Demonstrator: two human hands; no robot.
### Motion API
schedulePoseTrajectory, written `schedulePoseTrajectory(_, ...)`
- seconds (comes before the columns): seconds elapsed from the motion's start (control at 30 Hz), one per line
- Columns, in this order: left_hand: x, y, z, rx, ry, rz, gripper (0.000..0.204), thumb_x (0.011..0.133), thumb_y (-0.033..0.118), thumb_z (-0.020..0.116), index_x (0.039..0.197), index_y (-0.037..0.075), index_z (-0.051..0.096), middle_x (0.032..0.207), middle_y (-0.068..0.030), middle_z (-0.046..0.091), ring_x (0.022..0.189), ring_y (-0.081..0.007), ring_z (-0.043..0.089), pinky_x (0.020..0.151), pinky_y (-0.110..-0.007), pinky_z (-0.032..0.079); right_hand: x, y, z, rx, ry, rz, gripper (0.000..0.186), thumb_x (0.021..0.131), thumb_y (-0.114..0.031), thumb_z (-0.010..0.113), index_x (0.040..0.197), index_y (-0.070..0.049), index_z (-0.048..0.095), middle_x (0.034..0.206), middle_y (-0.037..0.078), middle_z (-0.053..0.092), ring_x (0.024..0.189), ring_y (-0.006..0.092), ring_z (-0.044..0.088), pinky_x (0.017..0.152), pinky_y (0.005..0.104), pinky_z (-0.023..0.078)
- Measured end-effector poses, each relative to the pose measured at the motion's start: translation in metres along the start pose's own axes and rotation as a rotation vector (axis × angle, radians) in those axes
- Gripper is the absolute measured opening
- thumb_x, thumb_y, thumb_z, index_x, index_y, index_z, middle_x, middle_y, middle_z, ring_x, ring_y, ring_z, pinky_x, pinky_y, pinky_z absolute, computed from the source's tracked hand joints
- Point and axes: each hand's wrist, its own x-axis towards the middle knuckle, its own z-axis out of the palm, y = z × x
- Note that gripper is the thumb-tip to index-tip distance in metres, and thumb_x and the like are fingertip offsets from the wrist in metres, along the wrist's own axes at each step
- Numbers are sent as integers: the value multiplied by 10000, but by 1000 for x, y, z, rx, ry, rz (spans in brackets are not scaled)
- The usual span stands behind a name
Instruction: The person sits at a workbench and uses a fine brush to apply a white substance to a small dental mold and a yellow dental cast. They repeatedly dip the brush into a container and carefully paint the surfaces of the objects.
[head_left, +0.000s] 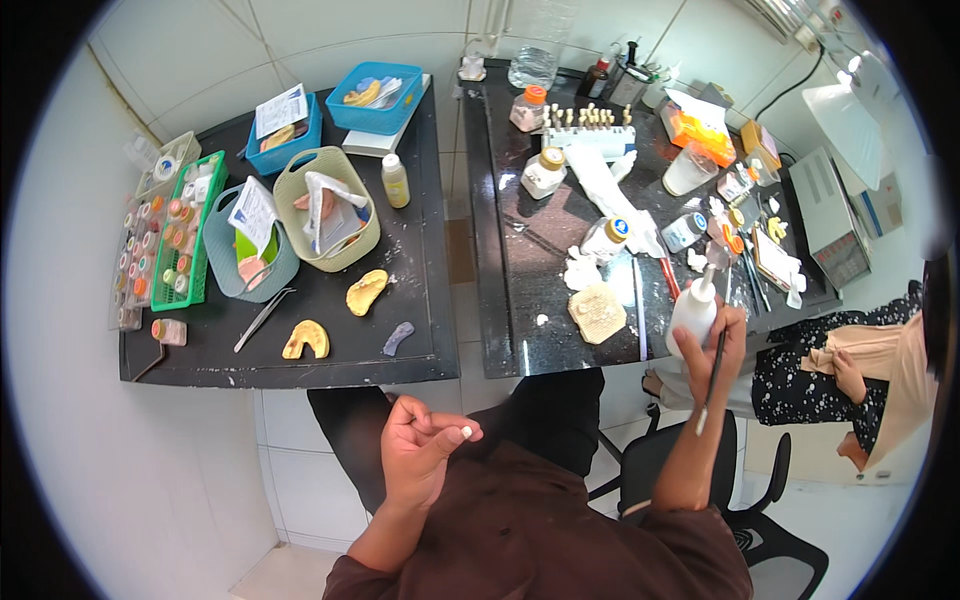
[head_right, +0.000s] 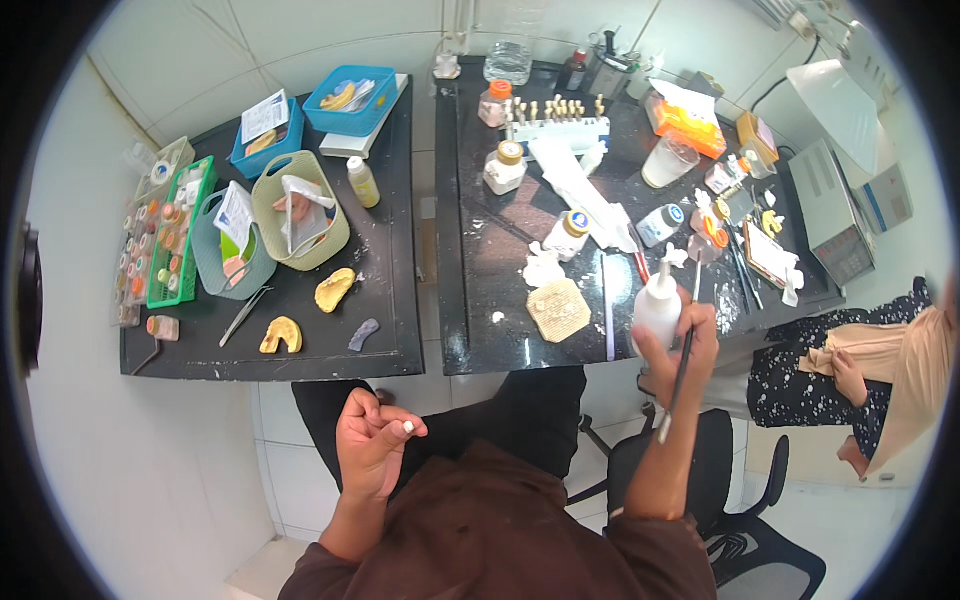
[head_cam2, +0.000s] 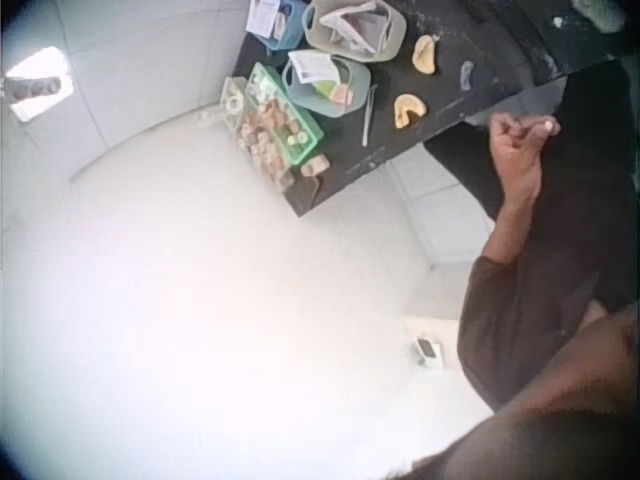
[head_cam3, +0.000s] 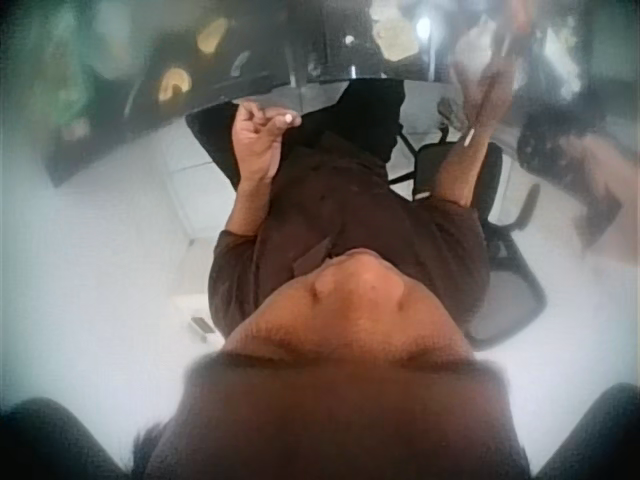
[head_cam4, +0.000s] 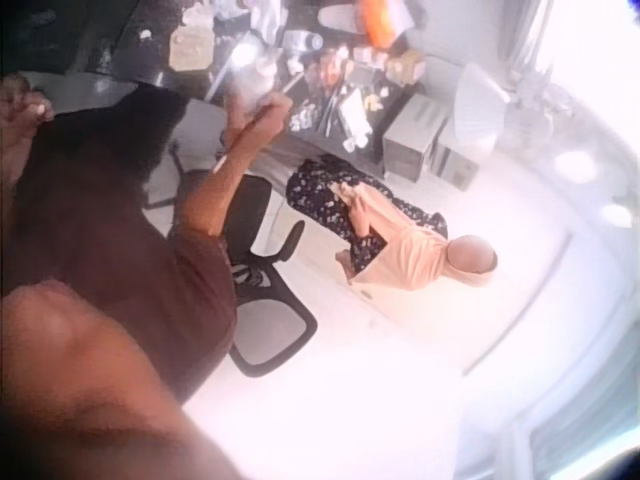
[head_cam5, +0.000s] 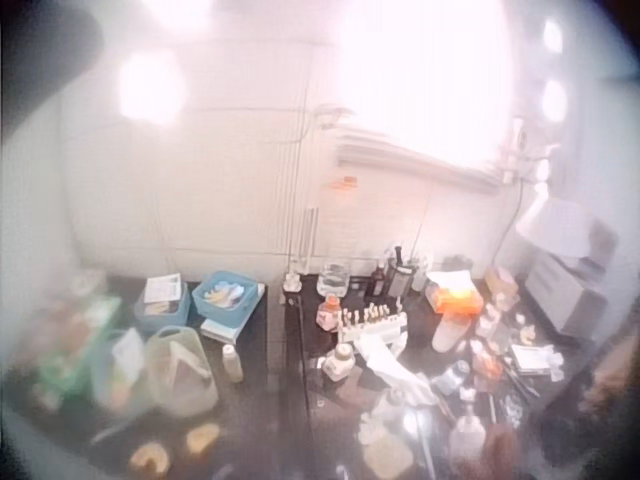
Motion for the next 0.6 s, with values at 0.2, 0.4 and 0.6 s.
schedulePoseTrajectory(0.2, -2, -6, -5, 7, 29, -41, 359, 865, -87, 679, 926, 101, 379, 885, -196, 706, 809, -257, 705, 794, -366, 584, -14, -17, 1, 116, -102, 53, 553, 705, -70, 879, 934, -101, 376, 1200, 255, 629, 1110, 247, 625, 957, 375, 485)
schedulePoseTrajectory(0.4, 1, -2, -7, 0, -16, -4, 365, 865, -104, 668, 943, 93, 371, 905, -222, 706, 835, -268, 709, 824, -373, 580, 16, 23, 6, 314, 148, 223, 566, 736, 54, 831, 988, -109, 351, 1234, 196, 577, 1177, 224, 572, 999, 383, 498)
schedulePoseTrajectory(0.6, 1, -5, -8, -14, -15, -6, 371, 865, -110, 664, 949, 93, 365, 915, -225, 709, 843, -275, 710, 828, -381, 580, 21, 50, 0, 240, 136, 183, 478, 799, -13, 818, 945, -110, 373, 1142, 104, 585, 1072, 185, 588, 909, 313, 507)
